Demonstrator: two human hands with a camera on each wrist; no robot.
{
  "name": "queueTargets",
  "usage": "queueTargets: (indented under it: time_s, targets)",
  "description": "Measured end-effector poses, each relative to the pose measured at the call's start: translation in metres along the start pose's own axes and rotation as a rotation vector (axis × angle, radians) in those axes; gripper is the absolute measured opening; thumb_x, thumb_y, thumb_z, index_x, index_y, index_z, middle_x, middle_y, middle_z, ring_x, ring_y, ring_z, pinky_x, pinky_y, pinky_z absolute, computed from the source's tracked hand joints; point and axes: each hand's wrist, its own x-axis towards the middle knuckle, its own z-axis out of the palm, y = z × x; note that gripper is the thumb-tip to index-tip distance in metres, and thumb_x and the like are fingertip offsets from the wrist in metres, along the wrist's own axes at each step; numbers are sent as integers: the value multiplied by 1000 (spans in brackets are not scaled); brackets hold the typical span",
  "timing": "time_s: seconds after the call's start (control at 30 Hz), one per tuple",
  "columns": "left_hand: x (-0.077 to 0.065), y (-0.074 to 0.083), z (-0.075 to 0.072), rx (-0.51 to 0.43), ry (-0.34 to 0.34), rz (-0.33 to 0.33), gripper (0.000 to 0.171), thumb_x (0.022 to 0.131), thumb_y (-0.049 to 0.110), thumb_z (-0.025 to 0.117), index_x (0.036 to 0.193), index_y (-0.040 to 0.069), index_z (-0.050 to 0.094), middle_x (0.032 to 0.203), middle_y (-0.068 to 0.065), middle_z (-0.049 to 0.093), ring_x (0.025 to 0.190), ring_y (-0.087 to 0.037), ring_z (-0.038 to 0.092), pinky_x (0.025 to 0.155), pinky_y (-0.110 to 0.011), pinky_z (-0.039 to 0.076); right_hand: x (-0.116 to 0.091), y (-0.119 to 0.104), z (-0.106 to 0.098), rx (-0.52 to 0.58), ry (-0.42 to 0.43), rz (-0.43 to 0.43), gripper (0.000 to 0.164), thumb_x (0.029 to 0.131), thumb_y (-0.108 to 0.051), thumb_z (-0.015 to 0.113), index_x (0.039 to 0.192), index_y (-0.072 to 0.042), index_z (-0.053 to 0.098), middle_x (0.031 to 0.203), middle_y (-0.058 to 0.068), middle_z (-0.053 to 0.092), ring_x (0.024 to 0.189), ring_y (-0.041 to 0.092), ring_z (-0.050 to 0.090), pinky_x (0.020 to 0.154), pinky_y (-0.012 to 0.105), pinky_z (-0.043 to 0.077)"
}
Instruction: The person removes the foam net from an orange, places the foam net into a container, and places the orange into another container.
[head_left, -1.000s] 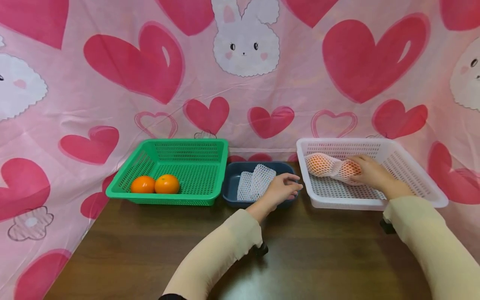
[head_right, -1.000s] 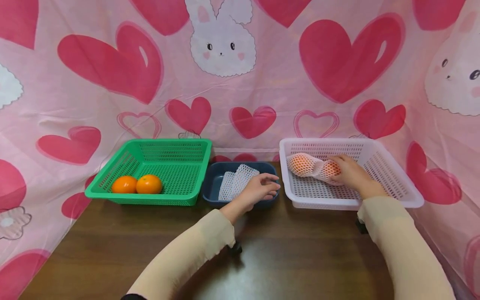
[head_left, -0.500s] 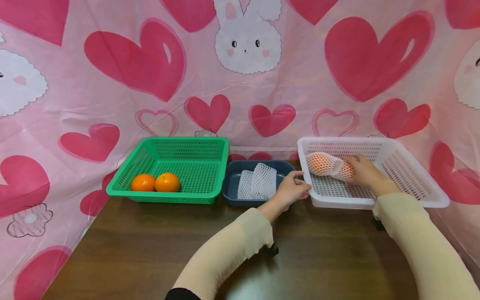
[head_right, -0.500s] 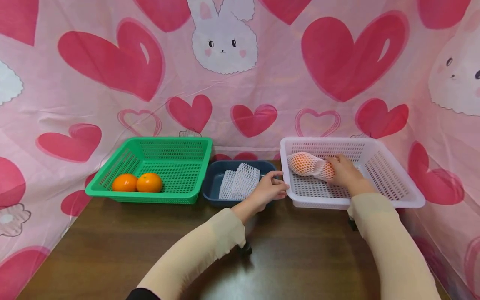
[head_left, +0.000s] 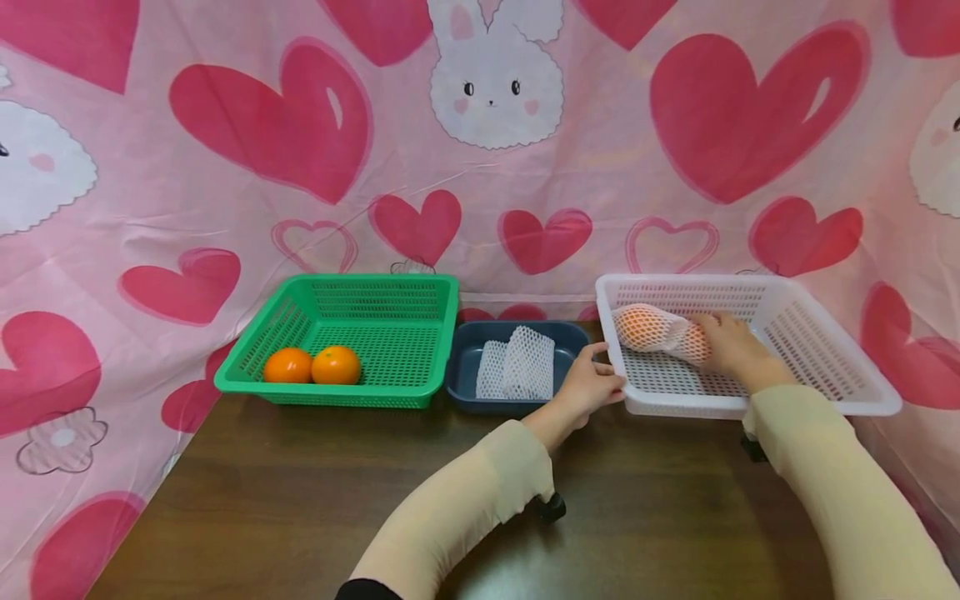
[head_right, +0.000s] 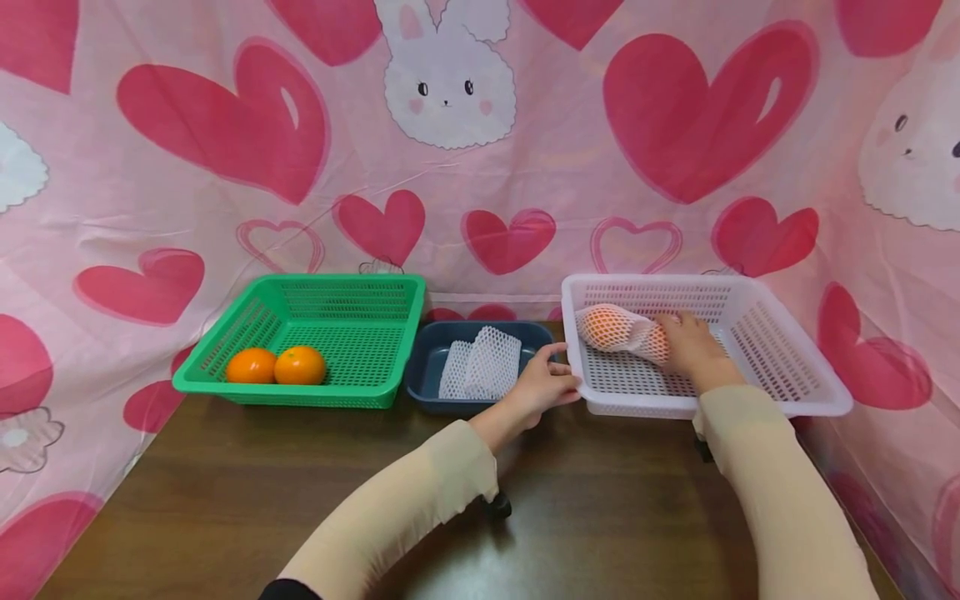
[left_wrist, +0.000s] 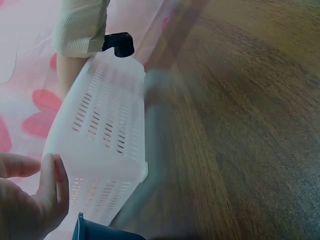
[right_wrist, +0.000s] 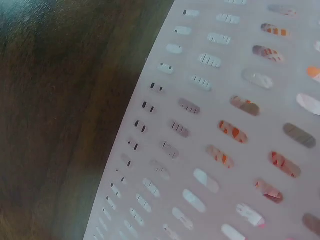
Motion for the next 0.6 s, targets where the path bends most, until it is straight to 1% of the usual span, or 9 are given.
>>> queueTargets:
  time_s: [0.17,0.33,0.6]
  targets:
    - [0,-1,0,-7,1,-6,62,93,-11,66,149,7,46,98,-8,62,91,-26,70,79,-35,60,-1,-1,-1,-19,2,-13,80,77,-7,83,141,10,38,134,47,36,122,67,35,102,75,30]
    - [1,-2,-3,-16,-15,-3,62,94,-11,66,150,6,45,99,-8,63,94,-27,70,81,-35,60,-2,-2,-5,-36,-17,-7,82,77,-11,83,142,12,39,131,48,37,120,66,38,100,75,32]
    - [1,-1,-2,-47,-20,-12,63,93,-13,65,150,6,45,97,-8,62,92,-26,70,82,-36,60,-9,1,-13,-57,-14,-29,85,72,-10,87,140,13,41,127,49,39,116,67,41,98,75,35]
